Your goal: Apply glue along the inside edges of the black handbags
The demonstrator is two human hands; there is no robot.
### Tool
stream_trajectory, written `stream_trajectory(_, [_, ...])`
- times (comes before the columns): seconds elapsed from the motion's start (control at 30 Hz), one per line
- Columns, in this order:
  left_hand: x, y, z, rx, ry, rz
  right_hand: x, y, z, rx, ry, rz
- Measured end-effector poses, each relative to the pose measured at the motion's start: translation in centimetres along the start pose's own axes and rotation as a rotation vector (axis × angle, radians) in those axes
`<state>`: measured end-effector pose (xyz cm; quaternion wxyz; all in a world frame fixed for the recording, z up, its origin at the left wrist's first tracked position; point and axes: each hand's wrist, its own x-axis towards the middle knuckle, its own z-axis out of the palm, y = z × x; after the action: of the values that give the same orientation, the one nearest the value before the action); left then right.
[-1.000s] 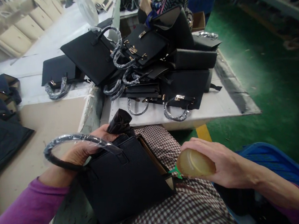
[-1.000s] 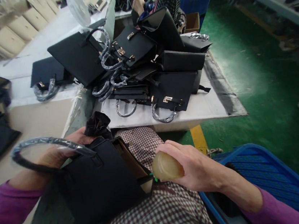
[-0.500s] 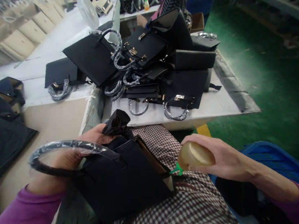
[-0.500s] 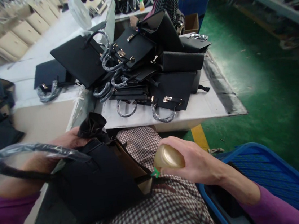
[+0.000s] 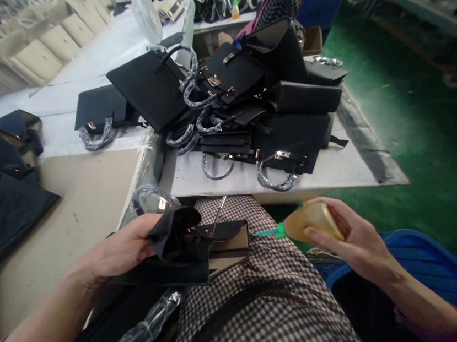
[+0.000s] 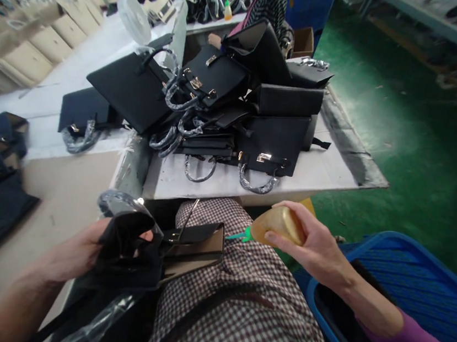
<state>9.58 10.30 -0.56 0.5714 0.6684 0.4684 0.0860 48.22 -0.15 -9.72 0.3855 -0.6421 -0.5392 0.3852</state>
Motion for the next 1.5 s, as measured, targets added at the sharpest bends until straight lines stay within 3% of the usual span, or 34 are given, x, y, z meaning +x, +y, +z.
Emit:
stream_trajectory(0.17, [-0.1, 0.1, 0.8, -0.019, -0.197, 0.116, 2.0, -0.4, 1.5, -0.25, -0.022, -0.209])
stream_trajectory(0.4, [-0.7, 0.5, 1.3, 0.097, -0.197, 0.176, 4.8, 0.5, 3.6, -0.285, -0.047, -0.281])
stream_trajectory(0.6, [-0.8, 0.3, 1.4, 0.144, -0.19, 0.189, 5.4, 0.3, 3.3, -0.266, -0.137, -0.261])
stream_trajectory(0.87, [-0.6, 0.4, 1.5, 0.127, -0.188, 0.189, 4.1, -0.7, 2.4, -0.208, -0.289, -0.2])
stream_trajectory(1.2, [-0.8, 0.1, 1.9, 0.104, -0.2, 0.192, 3.9, 2.0, 3.3, -0.211, -0.105, -0.205])
stream_trajectory(1.5, [-0.8, 0.2, 2.1, 0.102, -0.196, 0.242, 3.1, 0.3, 2.6, -0.082, -0.242, -0.02])
